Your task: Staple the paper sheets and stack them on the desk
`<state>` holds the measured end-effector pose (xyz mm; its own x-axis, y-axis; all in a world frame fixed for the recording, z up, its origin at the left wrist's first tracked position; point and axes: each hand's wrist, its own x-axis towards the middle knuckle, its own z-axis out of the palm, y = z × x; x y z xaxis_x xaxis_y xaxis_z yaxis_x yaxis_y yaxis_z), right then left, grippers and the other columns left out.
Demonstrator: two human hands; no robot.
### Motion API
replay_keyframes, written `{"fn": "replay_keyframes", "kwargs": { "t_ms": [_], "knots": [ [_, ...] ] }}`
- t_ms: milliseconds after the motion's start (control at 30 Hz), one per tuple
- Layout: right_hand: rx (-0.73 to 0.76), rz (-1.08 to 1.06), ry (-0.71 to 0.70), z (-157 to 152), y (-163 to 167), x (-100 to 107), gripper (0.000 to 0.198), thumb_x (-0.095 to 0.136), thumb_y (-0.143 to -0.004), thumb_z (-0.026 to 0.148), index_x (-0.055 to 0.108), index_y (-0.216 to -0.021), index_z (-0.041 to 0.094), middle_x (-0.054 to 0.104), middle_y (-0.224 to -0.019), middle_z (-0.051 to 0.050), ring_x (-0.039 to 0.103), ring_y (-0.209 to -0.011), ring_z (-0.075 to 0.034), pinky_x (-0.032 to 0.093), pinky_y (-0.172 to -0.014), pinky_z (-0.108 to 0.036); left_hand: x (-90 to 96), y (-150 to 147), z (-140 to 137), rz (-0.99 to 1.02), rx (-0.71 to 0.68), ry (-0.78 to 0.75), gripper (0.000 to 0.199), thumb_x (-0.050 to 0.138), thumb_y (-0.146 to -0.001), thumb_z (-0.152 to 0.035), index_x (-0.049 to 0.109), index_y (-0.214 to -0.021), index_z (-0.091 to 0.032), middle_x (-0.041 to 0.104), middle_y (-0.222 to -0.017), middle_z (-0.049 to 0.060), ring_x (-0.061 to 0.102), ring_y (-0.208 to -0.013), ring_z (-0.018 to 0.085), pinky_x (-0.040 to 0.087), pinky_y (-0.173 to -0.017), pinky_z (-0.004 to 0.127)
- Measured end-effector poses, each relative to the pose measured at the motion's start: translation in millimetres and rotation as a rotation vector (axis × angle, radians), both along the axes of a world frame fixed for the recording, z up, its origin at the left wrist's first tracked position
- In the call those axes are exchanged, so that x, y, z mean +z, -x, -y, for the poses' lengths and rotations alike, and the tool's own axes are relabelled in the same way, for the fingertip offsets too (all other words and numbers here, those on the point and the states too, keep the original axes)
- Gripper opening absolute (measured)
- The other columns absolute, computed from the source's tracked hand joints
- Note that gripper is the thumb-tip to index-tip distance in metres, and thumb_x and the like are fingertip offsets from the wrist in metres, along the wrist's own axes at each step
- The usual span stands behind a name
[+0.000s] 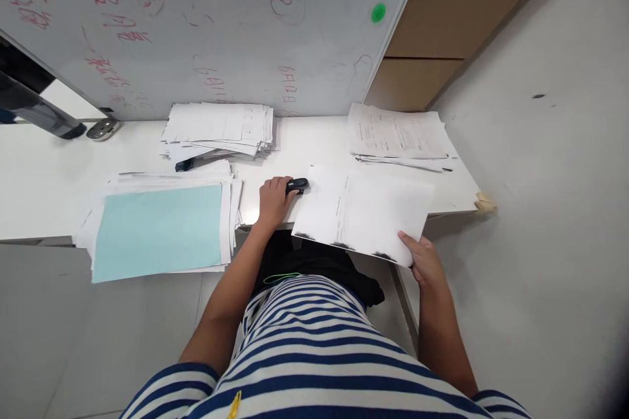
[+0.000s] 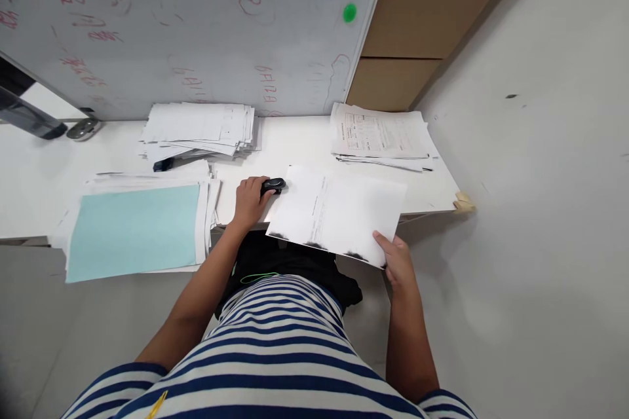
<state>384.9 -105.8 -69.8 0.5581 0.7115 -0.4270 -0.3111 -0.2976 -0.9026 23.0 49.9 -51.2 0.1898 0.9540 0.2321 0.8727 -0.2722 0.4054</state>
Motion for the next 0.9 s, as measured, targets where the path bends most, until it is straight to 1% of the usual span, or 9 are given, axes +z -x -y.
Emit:
{"fn": "replay_keyframes", "kwargs": {
  "t_ms": [167, 233, 300, 367, 467, 533, 600, 733, 900],
  "knots": [
    [0.127, -0.010, 0.057, -13.6, 17.2, 1.9, 0.045, 0.097, -0.054, 0.037, 0.080, -0.090, 0.016, 0.082, -0.092, -0.009, 0.078, -0.075, -0.024, 0.066, -0.066, -0.030, -1.1, 1.1, 2.7, 0.057, -0.069, 0.016, 0.040, 0.055, -0.100, -0.042, 0.062, -0.132, -0.021, 0.066, -0.131, 0.013, 0.056, -0.121, 0.032, 0.041, -0.106, 0.045],
    [0.167, -0.018, 0.071, -17.9, 20.4, 1.8, 0.043, 0.097, -0.055, 0.037, 0.080, -0.090, 0.017, 0.082, -0.092, -0.008, 0.078, -0.076, -0.024, 0.066, -0.066, -0.030, 3.4, 1.8, 5.6, 0.095, -0.088, 0.029, 0.037, 0.056, -0.099, -0.042, 0.062, -0.131, -0.023, 0.067, -0.132, 0.012, 0.055, -0.126, 0.031, 0.031, -0.118, 0.050],
    [0.181, -0.020, 0.071, -20.6, 19.6, 0.0, 0.043, 0.097, -0.055, 0.037, 0.080, -0.091, 0.018, 0.082, -0.092, -0.007, 0.078, -0.077, -0.024, 0.066, -0.067, -0.030, 14.1, 2.0, 8.0, 0.135, -0.098, 0.063, 0.038, 0.059, -0.097, -0.044, 0.061, -0.131, -0.027, 0.066, -0.136, 0.010, 0.052, -0.133, 0.031, 0.013, -0.126, 0.059],
    [0.193, -0.024, 0.072, -21.4, 16.3, -3.1, 0.045, 0.097, -0.056, 0.038, 0.080, -0.092, 0.019, 0.082, -0.092, -0.006, 0.078, -0.076, -0.023, 0.065, -0.066, -0.029, 30.3, 0.4, 7.6, 0.181, -0.100, 0.086, 0.040, 0.062, -0.095, -0.048, 0.060, -0.131, -0.030, 0.063, -0.140, 0.009, 0.048, -0.140, 0.032, 0.001, -0.127, 0.063],
    [0.207, -0.034, 0.077, -20.5, 12.3, -8.0, 0.047, 0.098, -0.055, 0.040, 0.080, -0.093, 0.018, 0.082, -0.090, -0.007, 0.078, -0.073, -0.023, 0.065, -0.064, -0.030, 55.2, -8.3, -3.2, 0.237, -0.092, 0.048, 0.037, 0.058, -0.097, -0.048, 0.062, -0.129, -0.030, 0.064, -0.140, 0.010, 0.047, -0.141, 0.033, -0.001, -0.127, 0.064],
    [0.209, -0.036, 0.078, -19.4, 12.2, -10.5, 0.049, 0.098, -0.054, 0.041, 0.079, -0.092, 0.018, 0.082, -0.088, -0.007, 0.077, -0.071, -0.023, 0.065, -0.064, -0.032, 63.7, -19.1, -16.9, 0.240, -0.095, 0.033, 0.035, 0.054, -0.100, -0.048, 0.063, -0.127, -0.028, 0.067, -0.135, 0.010, 0.049, -0.138, 0.032, 0.000, -0.126, 0.065],
    [0.210, -0.038, 0.077, -18.3, 13.7, -12.2, 0.051, 0.099, -0.053, 0.041, 0.079, -0.094, 0.018, 0.082, -0.087, -0.006, 0.077, -0.071, -0.023, 0.065, -0.064, -0.032, 62.2, -32.6, -32.6, 0.217, -0.100, 0.076, 0.036, 0.050, -0.101, -0.049, 0.064, -0.124, -0.026, 0.067, -0.134, 0.011, 0.049, -0.138, 0.034, 0.001, -0.125, 0.068],
    [0.198, -0.053, 0.079, -15.9, 16.4, -12.7, 0.054, 0.100, -0.051, 0.043, 0.079, -0.094, 0.017, 0.082, -0.088, -0.006, 0.076, -0.069, -0.022, 0.064, -0.063, -0.031, 40.1, -56.1, -55.3, 0.131, -0.072, 0.211, 0.044, 0.046, -0.101, -0.053, 0.065, -0.124, -0.021, 0.064, -0.137, 0.018, 0.046, -0.140, 0.039, 0.012, -0.122, 0.070],
    [0.179, -0.031, 0.112, -13.2, 16.1, -10.0, 0.057, 0.100, -0.048, 0.046, 0.079, -0.092, 0.016, 0.082, -0.088, -0.007, 0.075, -0.069, -0.022, 0.062, -0.065, -0.033, 18.8, -58.2, -64.7, 0.144, -0.036, 0.228, 0.053, 0.049, -0.097, -0.060, 0.061, -0.129, -0.019, 0.057, -0.146, 0.021, 0.030, -0.152, 0.044, 0.024, -0.120, 0.066]
  ]
}}
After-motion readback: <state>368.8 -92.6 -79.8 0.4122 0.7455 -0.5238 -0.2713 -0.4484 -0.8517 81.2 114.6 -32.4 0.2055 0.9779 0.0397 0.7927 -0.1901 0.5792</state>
